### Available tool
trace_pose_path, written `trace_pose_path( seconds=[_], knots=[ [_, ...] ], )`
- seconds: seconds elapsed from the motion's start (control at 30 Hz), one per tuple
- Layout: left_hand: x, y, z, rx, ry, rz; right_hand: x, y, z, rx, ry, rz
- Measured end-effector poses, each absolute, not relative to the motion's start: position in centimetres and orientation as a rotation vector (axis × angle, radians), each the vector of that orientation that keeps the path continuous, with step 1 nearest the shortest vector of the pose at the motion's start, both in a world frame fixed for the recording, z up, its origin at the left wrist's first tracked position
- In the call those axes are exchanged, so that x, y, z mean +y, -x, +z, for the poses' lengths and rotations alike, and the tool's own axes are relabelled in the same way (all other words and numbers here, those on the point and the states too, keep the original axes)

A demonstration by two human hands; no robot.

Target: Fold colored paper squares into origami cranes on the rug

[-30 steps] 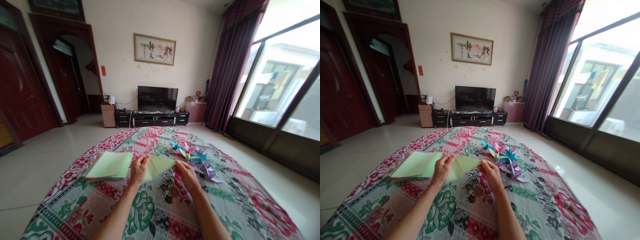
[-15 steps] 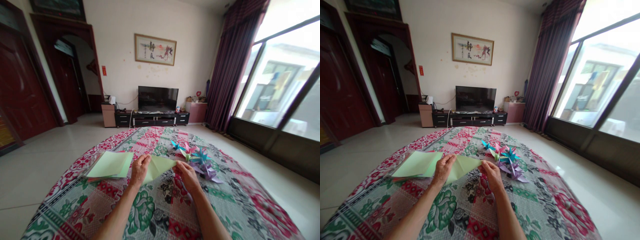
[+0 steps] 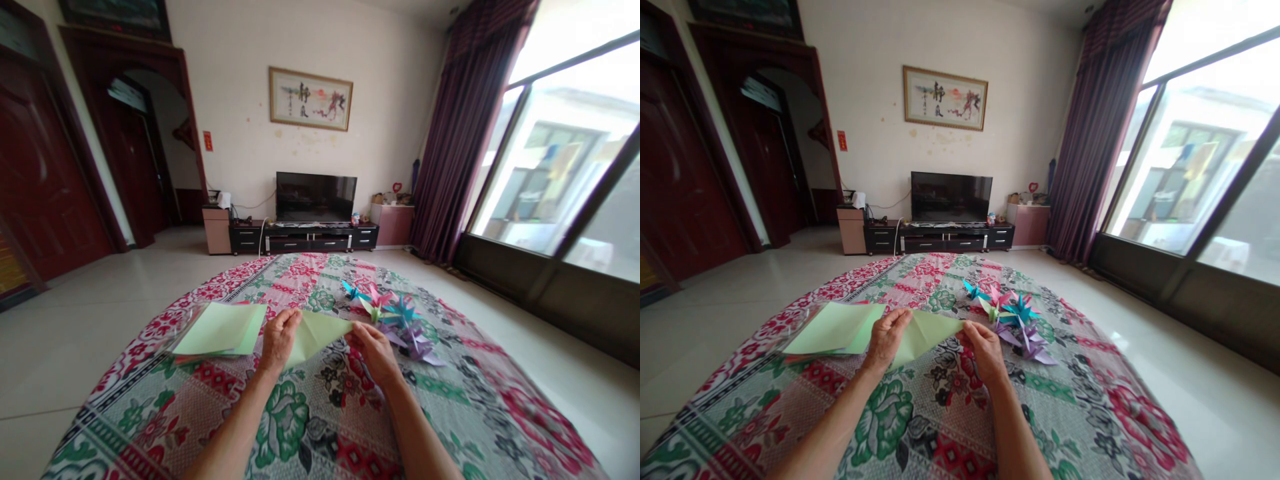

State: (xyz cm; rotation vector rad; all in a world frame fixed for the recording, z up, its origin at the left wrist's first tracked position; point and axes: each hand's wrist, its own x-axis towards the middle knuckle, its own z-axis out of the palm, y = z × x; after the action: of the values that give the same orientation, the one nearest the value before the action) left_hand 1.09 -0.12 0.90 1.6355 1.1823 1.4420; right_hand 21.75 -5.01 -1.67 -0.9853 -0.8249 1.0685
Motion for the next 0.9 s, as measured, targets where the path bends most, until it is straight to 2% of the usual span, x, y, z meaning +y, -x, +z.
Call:
trace_pose_path(
  seconds=[0.3,0.47,0.6,0.9],
  knots=[
    [0.2,-1.1,1.1,1.299,-1.733,1.376,-4.8,-21.3,-1.9,-0.91,1.147,0.926],
    [2.0,-1.4,0.8,1.586,-1.963,1.055,-5.0,-20.9,-1.2,-1.137,1.541,0.506],
    [3.8,-1.8,0.6,1.645,-2.049,0.739,-5.2,-20.8,-0.8,-1.234,1.764,0.321],
    [6.5,-2.2,-0.1,1.624,-2.043,0.542,-4.6,-20.8,-1.6,-1.401,1.989,0.065]
  ],
)
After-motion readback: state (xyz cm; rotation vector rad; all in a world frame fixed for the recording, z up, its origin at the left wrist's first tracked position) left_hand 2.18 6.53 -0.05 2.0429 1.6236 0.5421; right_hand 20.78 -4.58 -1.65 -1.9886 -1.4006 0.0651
